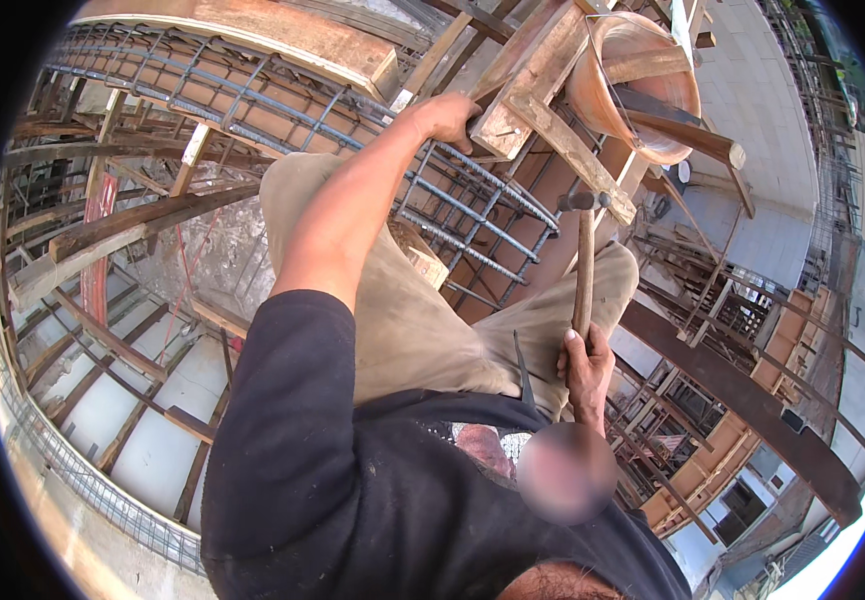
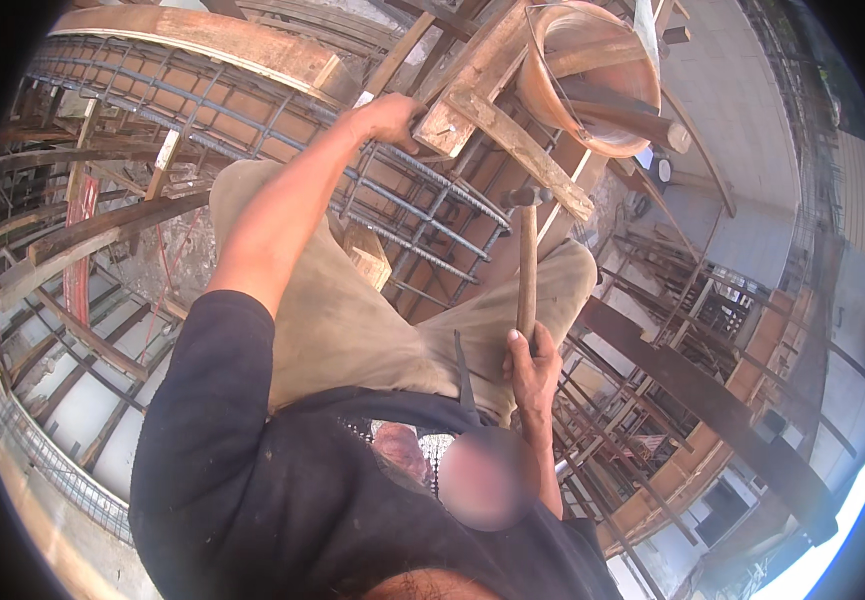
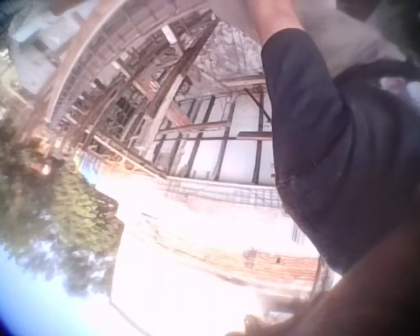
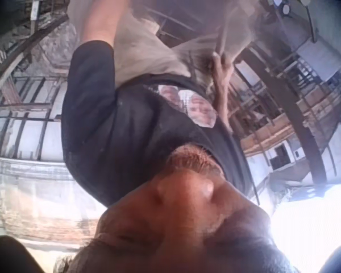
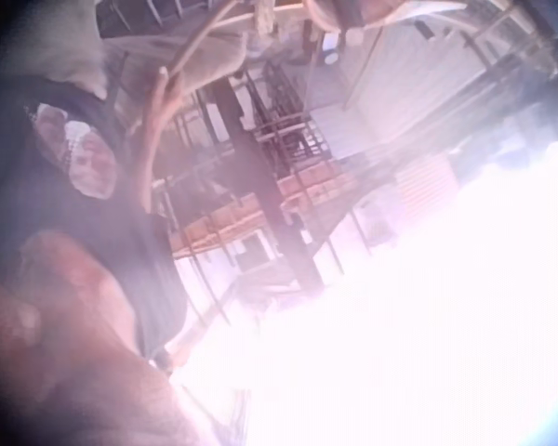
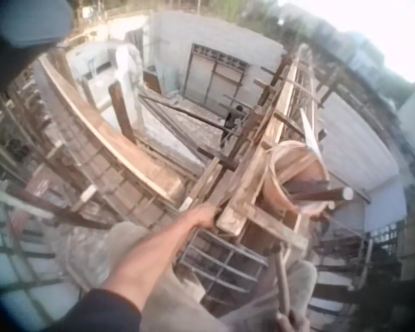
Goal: The person constructs a wooden frame by positioning pieces of wood against a larger structure, securing them by hammering nails, and placing additional wooden pieces into a plastic bucket.
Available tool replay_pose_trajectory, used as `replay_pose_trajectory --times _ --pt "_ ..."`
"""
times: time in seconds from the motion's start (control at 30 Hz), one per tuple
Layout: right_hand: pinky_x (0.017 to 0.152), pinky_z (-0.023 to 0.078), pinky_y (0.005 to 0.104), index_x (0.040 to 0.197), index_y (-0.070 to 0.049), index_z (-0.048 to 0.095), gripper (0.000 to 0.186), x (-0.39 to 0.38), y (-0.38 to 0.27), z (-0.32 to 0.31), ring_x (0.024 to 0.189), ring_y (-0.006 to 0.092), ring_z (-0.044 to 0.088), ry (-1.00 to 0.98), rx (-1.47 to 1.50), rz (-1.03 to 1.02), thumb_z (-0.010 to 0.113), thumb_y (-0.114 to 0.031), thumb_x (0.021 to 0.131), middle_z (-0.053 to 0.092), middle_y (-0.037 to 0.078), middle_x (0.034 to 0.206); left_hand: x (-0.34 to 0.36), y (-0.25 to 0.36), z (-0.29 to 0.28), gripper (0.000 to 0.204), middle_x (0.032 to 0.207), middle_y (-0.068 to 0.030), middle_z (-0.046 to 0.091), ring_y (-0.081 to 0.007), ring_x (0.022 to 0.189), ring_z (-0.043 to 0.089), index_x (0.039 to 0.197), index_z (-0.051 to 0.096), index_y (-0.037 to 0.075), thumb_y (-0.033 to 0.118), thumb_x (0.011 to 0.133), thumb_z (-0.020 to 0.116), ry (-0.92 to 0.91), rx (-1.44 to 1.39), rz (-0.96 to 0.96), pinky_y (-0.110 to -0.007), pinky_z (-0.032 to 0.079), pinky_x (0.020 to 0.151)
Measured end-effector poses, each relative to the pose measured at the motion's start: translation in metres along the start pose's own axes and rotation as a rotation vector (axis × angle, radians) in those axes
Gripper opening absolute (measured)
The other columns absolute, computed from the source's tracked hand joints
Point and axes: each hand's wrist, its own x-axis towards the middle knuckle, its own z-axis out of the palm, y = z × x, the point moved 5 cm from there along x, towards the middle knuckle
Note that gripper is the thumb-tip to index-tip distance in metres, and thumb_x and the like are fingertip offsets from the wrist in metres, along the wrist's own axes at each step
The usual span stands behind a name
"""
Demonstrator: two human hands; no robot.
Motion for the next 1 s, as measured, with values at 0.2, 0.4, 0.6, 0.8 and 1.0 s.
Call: replay_pose_trajectory --times 0.2,0.4,0.6,0.8,1.0 --pt "0.049 0.045 0.0252 0.121 0.002 0.067 0.033 0.005 0.001 0.003 0.055 0.0076 0.055 0.001 0.026 -0.023 0.068 -0.022 0.099 0.059 0.0 0.069 0.003 0.002 0.004 0.068 0.118 -0.0175 0.073 -0.0377 0.113 0.068 0.128 0.068 0.014 0.024 0.065 0.091 0.041 0.047 0.046 -0.044 0.053 0.096" --pt "0.056 0.048 0.0271 0.127 0.001 0.067 0.039 0.014 -0.012 0.006 0.061 0.0075 0.058 0.007 -0.053 -0.105 0.071 -0.021 0.096 0.064 0.001 0.074 0.006 -0.008 0.01 0.071 0.117 -0.0176 0.073 -0.0383 0.113 0.067 0.13 0.067 0.015 0.022 0.063 0.091 0.051 0.013 -0.006 -0.045 0.053 0.097" --pt "0.053 0.045 0.0246 0.128 0.003 0.066 0.04 0.009 -0.014 0.005 0.06 0.006 0.055 0.011 0.015 -0.119 0.071 -0.022 0.098 0.061 -0.002 0.073 0.006 0.0 0.008 0.073 0.116 -0.0211 0.073 -0.0404 0.112 0.067 0.128 0.064 0.01 0.026 0.062 0.09 0.057 0.045 0.016 -0.047 0.055 0.095" --pt "0.05 0.041 0.0227 0.117 0.003 0.068 0.03 -0.008 -0.001 0.008 0.056 0.006 0.052 0.041 0.047 -0.102 0.067 -0.022 0.099 0.059 -0.002 0.069 0.007 -0.006 0.011 0.077 0.121 -0.0181 0.072 -0.0373 0.116 0.067 0.136 0.063 0.012 0.025 0.065 0.092 -0.002 0.014 -0.016 -0.044 0.052 0.099" --pt "0.051 0.042 0.0221 0.119 0.002 0.067 0.03 -0.002 0.006 0.01 0.058 0.0057 0.053 0.056 0.075 -0.127 0.065 -0.022 0.101 0.06 -0.001 0.074 0.01 -0.004 0.013 0.078 0.125 -0.0194 0.071 -0.0362 0.12 0.066 0.136 0.063 0.007 0.022 0.066 0.092 -0.043 -0.048 0.001 -0.042 0.051 0.101"
